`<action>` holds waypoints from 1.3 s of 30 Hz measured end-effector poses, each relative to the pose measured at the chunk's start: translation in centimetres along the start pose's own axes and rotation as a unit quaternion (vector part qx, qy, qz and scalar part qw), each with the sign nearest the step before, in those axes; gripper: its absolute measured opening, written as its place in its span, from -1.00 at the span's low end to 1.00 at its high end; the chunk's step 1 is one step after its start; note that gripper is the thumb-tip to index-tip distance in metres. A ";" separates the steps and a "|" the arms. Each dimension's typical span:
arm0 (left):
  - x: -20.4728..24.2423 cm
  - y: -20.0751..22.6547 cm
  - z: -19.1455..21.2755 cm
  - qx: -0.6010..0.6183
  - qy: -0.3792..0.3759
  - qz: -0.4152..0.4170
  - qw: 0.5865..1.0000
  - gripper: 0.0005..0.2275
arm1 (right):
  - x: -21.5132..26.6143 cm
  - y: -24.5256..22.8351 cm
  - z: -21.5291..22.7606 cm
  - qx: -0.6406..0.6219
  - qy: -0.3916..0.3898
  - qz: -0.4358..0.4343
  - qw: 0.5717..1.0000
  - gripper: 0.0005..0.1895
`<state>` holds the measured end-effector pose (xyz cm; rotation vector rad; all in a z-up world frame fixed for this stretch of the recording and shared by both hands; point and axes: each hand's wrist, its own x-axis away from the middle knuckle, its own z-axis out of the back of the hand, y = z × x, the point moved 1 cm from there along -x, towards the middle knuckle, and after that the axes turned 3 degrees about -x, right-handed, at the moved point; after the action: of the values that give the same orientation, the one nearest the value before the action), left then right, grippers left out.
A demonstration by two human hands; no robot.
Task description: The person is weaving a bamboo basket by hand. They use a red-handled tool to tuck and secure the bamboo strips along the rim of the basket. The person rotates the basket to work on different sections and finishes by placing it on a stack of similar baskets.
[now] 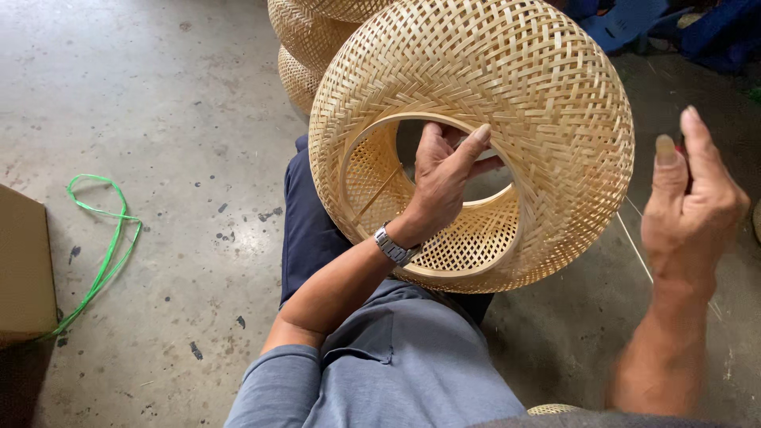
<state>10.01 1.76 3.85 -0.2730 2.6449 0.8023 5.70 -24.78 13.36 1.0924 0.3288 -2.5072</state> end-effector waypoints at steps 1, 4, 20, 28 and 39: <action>-0.5 -0.3 0.1 0.005 0.001 -0.002 1.000 -0.74 | 1.5 1.4 -0.4 -0.010 -0.004 -0.033 0.999 -0.52; -1.7 -1.1 0.4 -0.003 0.004 0.009 1.000 -0.75 | 6.3 4.6 -1.5 -0.080 -0.071 -0.271 0.957 -0.55; -3.8 -1.6 0.7 -0.319 -0.119 0.101 0.935 -0.72 | 15.1 2.4 -5.8 -0.332 -0.082 -0.429 0.837 -0.23; -0.6 3.3 2.5 -0.310 -0.262 0.146 0.902 -0.55 | 11.4 -4.4 -5.8 -0.258 -0.075 -0.252 0.930 0.12; 4.0 1.5 1.6 -0.270 -0.144 0.137 0.942 -0.60 | 14.5 -7.1 -4.9 -0.307 -0.104 -0.291 0.900 0.14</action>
<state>6.33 3.56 1.80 0.0802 2.1688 1.5302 -3.28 -20.27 -0.26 0.5031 1.4455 -2.6402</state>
